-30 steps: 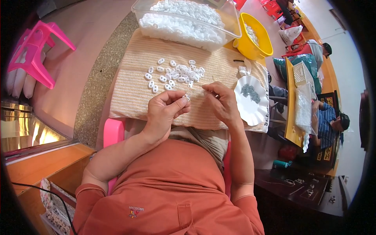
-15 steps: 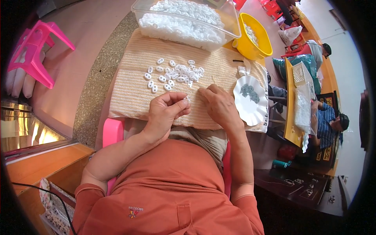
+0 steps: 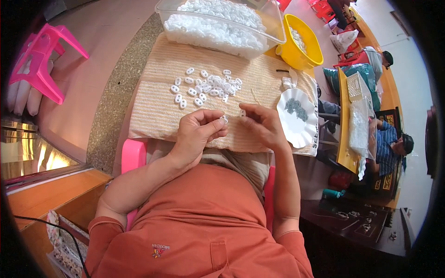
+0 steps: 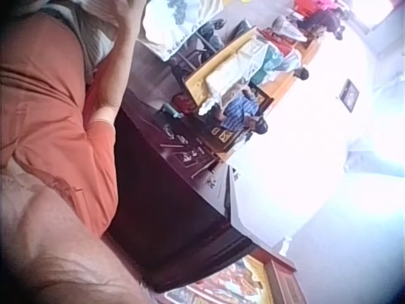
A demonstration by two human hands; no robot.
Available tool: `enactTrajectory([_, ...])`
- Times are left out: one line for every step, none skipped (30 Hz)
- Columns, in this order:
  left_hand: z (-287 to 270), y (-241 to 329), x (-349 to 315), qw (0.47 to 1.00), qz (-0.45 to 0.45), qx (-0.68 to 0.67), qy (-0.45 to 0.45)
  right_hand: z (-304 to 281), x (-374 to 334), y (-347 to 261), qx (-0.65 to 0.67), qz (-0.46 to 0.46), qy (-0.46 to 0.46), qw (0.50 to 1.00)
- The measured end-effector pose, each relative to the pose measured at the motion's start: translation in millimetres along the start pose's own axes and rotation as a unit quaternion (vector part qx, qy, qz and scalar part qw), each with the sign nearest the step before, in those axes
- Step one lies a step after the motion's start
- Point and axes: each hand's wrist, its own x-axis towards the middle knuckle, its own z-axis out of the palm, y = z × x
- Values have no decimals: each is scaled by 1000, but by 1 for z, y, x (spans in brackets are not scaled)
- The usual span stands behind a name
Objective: The person is threading small white plastic parts onto a thin wire or string at a workstation.
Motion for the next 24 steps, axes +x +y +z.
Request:
enactTrajectory([0, 0, 0, 1000, -2, -2, 0, 0, 0, 3, 0, 0, 0, 1000])
enactTrajectory([0, -1, 0, 1000, -2, -2, 0, 0, 1, 7, 33, 3, -5, 999])
enactTrajectory([0, -1, 0, 1000, 0, -2, -2, -1, 1, 10, 66, 6, -11, 998])
enactTrajectory([1, -1, 0, 1000, 3, -3, -3, -1, 0, 11, 67, 7, -10, 998])
enactTrajectory([0, 0, 0, 1000, 2, -3, -2, -2, 1, 11, 86, 11, -15, 996])
enactTrajectory([0, 0, 0, 1000, -3, 2, -3, -2, 1, 12, 106, 15, -19, 994])
enactTrajectory([-1, 0, 0, 1000, -9, 6, -3, -1, 1, 12, 106, 15, -19, 994])
enactTrajectory([0, 1, 0, 1000, -9, 6, -3, 0, 1, 11, 128, 7, -29, 991])
enactTrajectory([0, 1, 0, 1000, -12, 10, -1, 1, 1, 10, 150, -1, -39, 988])
enactTrajectory([0, 2, 0, 1000, -16, 15, 2, 2, 0, 9, 151, 0, -39, 988])
enactTrajectory([0, 2, 0, 1000, -17, 15, 3, 4, 0, 8, 162, 4, -41, 986])
enactTrajectory([0, 2, 0, 1000, -19, 12, 2, 5, -1, 8, 173, 7, -43, 984])
enactTrajectory([0, 2, 0, 1000, -20, 8, 2, 6, -1, 9, 173, 9, -44, 984])
enactTrajectory([0, 3, 0, 1000, -22, 8, 3, 6, 0, 11, 174, 9, -42, 984])
enactTrajectory([1, 3, 0, 1000, -23, 1, 1, 7, 0, 11, 175, 8, -41, 984])
enactTrajectory([1, 4, 0, 1000, -25, -6, 0, 9, 0, 11, 176, 10, -42, 983])
enactTrajectory([1, 4, 0, 1000, -26, -6, 1, 11, 1, 11, 185, 5, -28, 982])
enactTrajectory([0, 4, 1, 1000, -29, -3, 1, 12, 1, 10, 193, -1, -14, 981])
enactTrajectory([0, 5, 1, 999, -32, 0, 1, 12, 1, 9, 194, 1, -15, 981])
enactTrajectory([0, 6, 1, 999, -33, -1, 3, 11, 0, 7, 201, 12, -12, 980])
enactTrajectory([1, 7, 1, 999, -38, 1, 7, 11, 0, 6, 207, 23, -9, 978])
enactTrajectory([1, 7, 1, 999, -43, 3, 10, 12, -1, 5, 207, 25, -9, 978])
enactTrajectory([0, 7, 1, 999, -44, 2, 12, 12, -1, 5, 213, 30, -5, 977])
enactTrajectory([-1, 6, 1, 999, -45, 4, 11, 12, -1, 5, 219, 34, -1, 975])
